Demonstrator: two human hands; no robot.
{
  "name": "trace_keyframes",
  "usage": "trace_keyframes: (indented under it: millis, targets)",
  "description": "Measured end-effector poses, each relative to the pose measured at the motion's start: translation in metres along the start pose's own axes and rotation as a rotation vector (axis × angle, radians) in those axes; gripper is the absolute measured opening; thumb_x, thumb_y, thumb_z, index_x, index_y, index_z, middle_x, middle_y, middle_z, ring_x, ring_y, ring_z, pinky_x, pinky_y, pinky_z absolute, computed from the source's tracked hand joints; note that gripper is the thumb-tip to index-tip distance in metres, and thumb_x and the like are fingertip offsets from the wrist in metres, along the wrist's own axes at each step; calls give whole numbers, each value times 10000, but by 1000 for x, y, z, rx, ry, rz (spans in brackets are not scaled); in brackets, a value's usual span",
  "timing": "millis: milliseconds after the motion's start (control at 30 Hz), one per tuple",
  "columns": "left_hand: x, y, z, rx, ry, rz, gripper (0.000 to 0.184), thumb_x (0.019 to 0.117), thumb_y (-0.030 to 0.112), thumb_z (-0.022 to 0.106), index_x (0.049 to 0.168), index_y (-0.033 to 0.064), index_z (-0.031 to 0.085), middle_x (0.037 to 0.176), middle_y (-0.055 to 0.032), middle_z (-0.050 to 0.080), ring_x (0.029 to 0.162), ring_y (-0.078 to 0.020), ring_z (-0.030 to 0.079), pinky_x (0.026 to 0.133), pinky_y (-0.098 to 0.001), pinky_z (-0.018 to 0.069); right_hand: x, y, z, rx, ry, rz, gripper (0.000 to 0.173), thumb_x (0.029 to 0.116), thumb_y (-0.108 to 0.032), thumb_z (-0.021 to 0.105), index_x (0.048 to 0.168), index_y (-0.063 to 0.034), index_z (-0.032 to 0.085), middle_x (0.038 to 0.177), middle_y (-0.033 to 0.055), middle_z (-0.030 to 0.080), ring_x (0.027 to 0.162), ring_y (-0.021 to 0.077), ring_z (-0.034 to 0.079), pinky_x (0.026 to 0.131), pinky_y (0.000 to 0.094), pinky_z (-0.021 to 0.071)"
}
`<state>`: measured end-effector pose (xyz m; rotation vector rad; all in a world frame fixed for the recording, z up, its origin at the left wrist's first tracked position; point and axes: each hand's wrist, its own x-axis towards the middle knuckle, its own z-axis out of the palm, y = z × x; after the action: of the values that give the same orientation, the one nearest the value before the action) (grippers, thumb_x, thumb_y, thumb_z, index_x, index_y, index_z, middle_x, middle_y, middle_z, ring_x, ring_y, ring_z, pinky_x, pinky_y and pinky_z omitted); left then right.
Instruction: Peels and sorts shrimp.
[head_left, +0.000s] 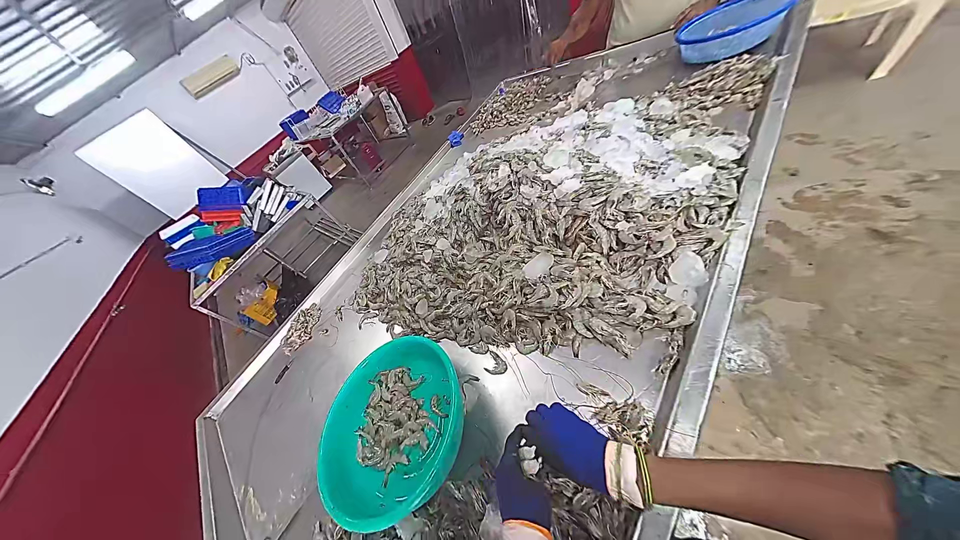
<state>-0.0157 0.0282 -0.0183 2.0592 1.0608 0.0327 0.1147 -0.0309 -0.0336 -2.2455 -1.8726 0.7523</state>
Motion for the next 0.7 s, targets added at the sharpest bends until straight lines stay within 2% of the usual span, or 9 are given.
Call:
trace_keyframes:
  millis: [100, 233, 300, 367, 467, 500, 567, 633, 700]
  targets:
    - [-5, 25, 1, 152, -75, -120, 424, 952, 14, 628, 1373, 47, 600, 1232, -212, 696, 1175, -359, 661, 1043, -539, 492, -8, -2, -8, -7, 41, 35, 217, 965, -91, 641, 1132, 40, 689, 1258, 250, 634, 1185, 461, 588, 988, 616, 442]
    - [-8, 4, -1, -76, -121, 10, 393, 877, -61, 659, 1268, -48, 627, 1118, -236, 691, 1024, -320, 671, 939, -498, 533, -8, 19, -9, -88, 52, 27, 136, 894, -29, 703, 1014, 34, 698, 1097, 244, 678, 1092, 458, 628, 935, 627, 463]
    - [-6, -16, -4, -233, -129, 76, 388, 868, -35, 628, 1250, -89, 597, 1056, -184, 676, 917, -198, 662, 858, -392, 573, -5, 40, -16, -68, -158, 126, 210, 931, -96, 683, 1099, 29, 702, 1223, 268, 648, 1199, 485, 583, 979, 664, 448]
    - [-8, -25, -11, -375, -154, 123, 439, 838, -80, 623, 1266, -137, 541, 1103, -176, 643, 961, -120, 636, 895, -304, 560, 3, 55, -28, -69, -327, 114, 255, 1000, -167, 624, 1145, 29, 699, 1290, 295, 621, 1211, 513, 581, 935, 694, 466]
    - [-8, -23, -8, -470, -90, 119, 479, 795, -130, 663, 1256, -156, 536, 1121, -208, 643, 932, -128, 645, 853, -291, 567, 48, 64, -50, -143, -170, -129, 186, 947, 11, 634, 1093, -23, 744, 1163, 254, 685, 1085, 480, 650, 891, 676, 507]
    - [-7, -25, -2, -507, -30, 104, 448, 794, -123, 648, 1232, -141, 553, 1054, -189, 656, 818, -128, 666, 743, -299, 598, 72, 68, -52, -155, -87, -191, 223, 922, 57, 633, 1098, -21, 747, 1167, 243, 689, 1106, 468, 644, 936, 660, 497]
    - [-3, -28, 7, -528, 62, 114, 408, 816, -75, 626, 1219, -118, 578, 1012, -177, 657, 696, -139, 642, 613, -323, 586, 122, 86, -42, -178, 68, -319, 191, 963, 40, 599, 1107, 36, 725, 1204, 248, 680, 1196, 454, 611, 1065, 615, 439]
    - [0, -33, 9, -487, 140, 177, 392, 805, -49, 619, 1193, -97, 623, 1029, -162, 681, 712, -119, 639, 627, -308, 576, 147, 100, -30, -156, 126, -291, 186, 994, -14, 598, 1139, 40, 702, 1230, 258, 668, 1216, 461, 607, 1066, 621, 449]
    - [0, -38, 5, -425, 176, 233, 411, 789, -40, 629, 1197, -80, 649, 1096, -170, 696, 820, -146, 671, 724, -346, 590, 138, 95, -26, -123, 114, -109, 234, 964, 13, 613, 1186, 6, 686, 1265, 270, 636, 1221, 487, 584, 1052, 653, 444]
